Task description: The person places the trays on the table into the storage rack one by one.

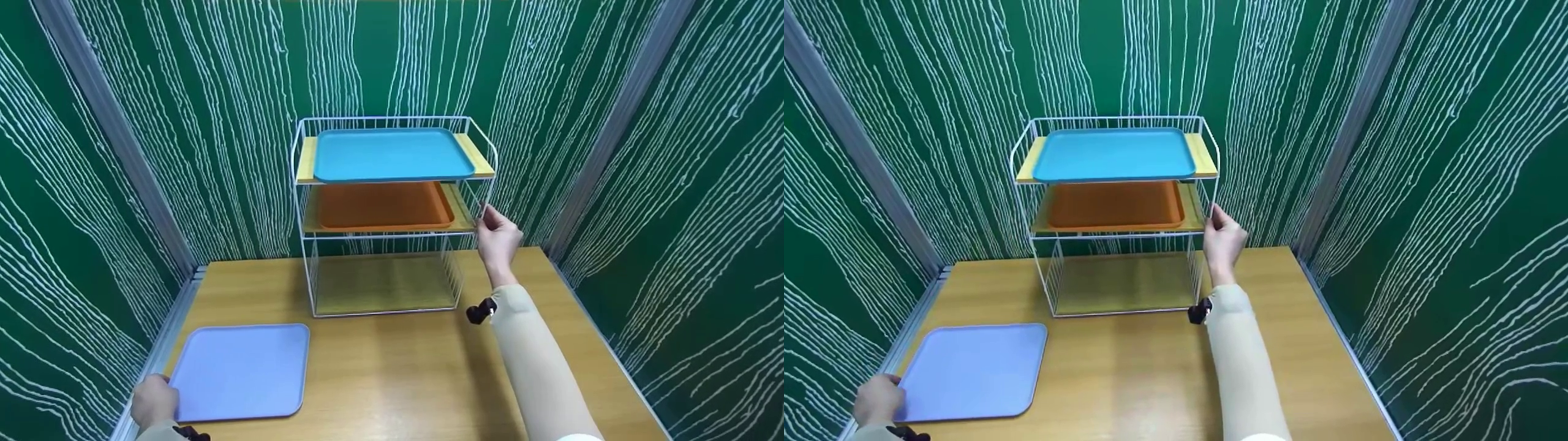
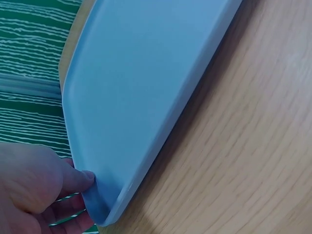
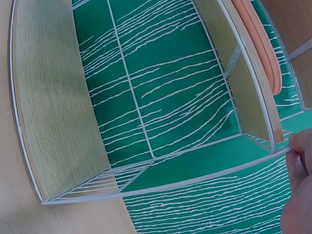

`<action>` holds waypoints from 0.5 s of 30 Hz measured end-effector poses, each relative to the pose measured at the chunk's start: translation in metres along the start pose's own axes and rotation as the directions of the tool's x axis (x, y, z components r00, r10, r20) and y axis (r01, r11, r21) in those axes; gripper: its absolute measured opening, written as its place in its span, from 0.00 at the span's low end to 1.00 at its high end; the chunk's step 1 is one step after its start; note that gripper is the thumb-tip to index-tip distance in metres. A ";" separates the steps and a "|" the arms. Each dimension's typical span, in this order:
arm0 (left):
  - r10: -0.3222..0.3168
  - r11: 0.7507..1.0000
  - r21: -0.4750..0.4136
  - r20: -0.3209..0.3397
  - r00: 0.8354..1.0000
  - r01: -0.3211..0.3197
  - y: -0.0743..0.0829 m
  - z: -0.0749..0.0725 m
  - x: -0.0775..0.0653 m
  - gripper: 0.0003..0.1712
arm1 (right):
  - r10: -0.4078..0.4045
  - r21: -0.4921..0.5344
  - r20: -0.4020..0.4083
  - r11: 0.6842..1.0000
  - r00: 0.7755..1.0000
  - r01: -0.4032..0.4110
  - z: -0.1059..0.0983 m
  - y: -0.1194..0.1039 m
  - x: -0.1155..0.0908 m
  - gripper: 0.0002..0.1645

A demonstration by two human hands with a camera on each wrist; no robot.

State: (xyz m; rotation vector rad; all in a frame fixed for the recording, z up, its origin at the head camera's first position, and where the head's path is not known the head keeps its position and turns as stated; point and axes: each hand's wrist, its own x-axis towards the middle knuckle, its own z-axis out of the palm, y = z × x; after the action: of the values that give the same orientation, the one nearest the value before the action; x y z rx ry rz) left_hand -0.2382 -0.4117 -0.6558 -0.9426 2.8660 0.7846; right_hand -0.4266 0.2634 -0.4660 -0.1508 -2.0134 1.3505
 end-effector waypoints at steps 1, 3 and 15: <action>0.001 1.000 0.002 0.000 1.000 -0.001 -0.001 0.001 0.001 0.14 | -0.003 0.001 -0.001 1.000 1.000 0.003 0.000 0.000 0.000 0.20; -0.001 1.000 0.004 0.002 1.000 0.001 -0.004 0.002 0.001 0.13 | -0.008 0.002 -0.002 1.000 1.000 0.008 0.001 0.000 0.000 0.20; 0.062 0.997 -0.052 -0.030 0.998 -0.063 -0.007 -0.004 0.000 0.14 | -0.035 -0.002 -0.025 0.999 0.999 0.035 0.000 0.000 -0.001 0.20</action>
State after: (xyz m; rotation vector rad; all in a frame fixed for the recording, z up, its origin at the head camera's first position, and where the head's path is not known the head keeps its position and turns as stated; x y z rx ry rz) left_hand -0.2337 -0.4181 -0.6556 -0.8804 2.9259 0.8628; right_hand -0.4260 0.2632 -0.4667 -0.1323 -1.9873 1.3189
